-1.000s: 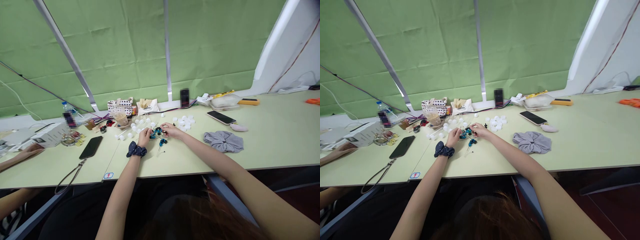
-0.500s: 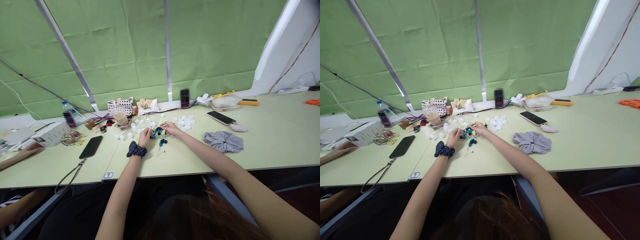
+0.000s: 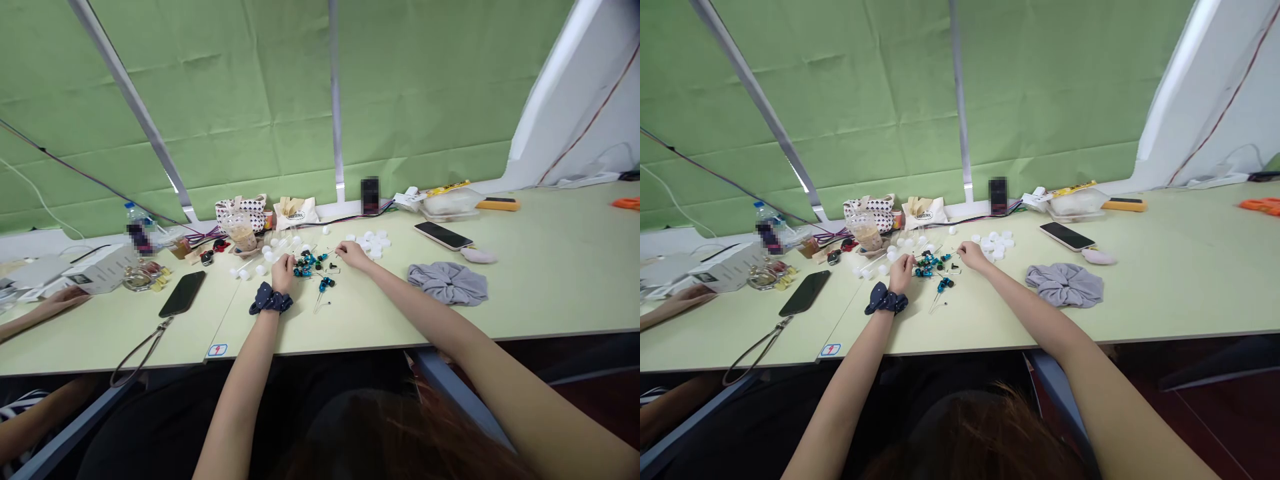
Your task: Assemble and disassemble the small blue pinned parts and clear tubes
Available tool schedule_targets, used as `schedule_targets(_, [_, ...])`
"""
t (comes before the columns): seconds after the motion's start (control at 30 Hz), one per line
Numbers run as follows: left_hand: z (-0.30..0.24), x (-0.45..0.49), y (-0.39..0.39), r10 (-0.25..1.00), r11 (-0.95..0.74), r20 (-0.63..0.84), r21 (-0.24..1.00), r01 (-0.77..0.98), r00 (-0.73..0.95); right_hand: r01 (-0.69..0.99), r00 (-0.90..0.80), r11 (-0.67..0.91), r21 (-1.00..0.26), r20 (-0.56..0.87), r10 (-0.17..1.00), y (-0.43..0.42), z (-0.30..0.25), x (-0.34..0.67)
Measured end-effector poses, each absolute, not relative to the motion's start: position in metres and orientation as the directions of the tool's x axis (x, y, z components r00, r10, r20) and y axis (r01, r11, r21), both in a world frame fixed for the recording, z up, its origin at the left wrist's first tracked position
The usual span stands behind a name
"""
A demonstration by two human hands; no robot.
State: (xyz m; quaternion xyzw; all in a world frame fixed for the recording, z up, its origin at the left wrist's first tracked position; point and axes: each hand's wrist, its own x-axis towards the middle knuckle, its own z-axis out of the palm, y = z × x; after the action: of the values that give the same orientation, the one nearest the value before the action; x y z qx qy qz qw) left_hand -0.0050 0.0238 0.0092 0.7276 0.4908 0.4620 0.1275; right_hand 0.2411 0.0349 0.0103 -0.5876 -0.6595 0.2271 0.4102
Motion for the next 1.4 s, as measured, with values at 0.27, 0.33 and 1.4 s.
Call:
schedule_targets(0.27, [0.005, -0.021, 0.033, 0.876, -0.337, 0.483, 0.584, 0.739, 0.018, 0.868, -0.038, 0.194, -0.457, 0.329, 0.944, 0.051, -0.015, 0.264])
schedule_targets(0.33, [0.003, -0.022, 0.035, 0.882, -0.314, 0.471, 0.591, 0.743, -0.002, 0.877, -0.062, 0.206, -0.434, 0.322, 0.945, 0.051, -0.016, 0.264])
schedule_targets(1.4, [0.021, 0.005, 0.005, 0.753, -0.622, 0.563, 0.439, 0.648, 0.341, 0.624, -0.692, 0.648, -0.437, 0.077, 0.718, -0.003, 0.031, 0.219])
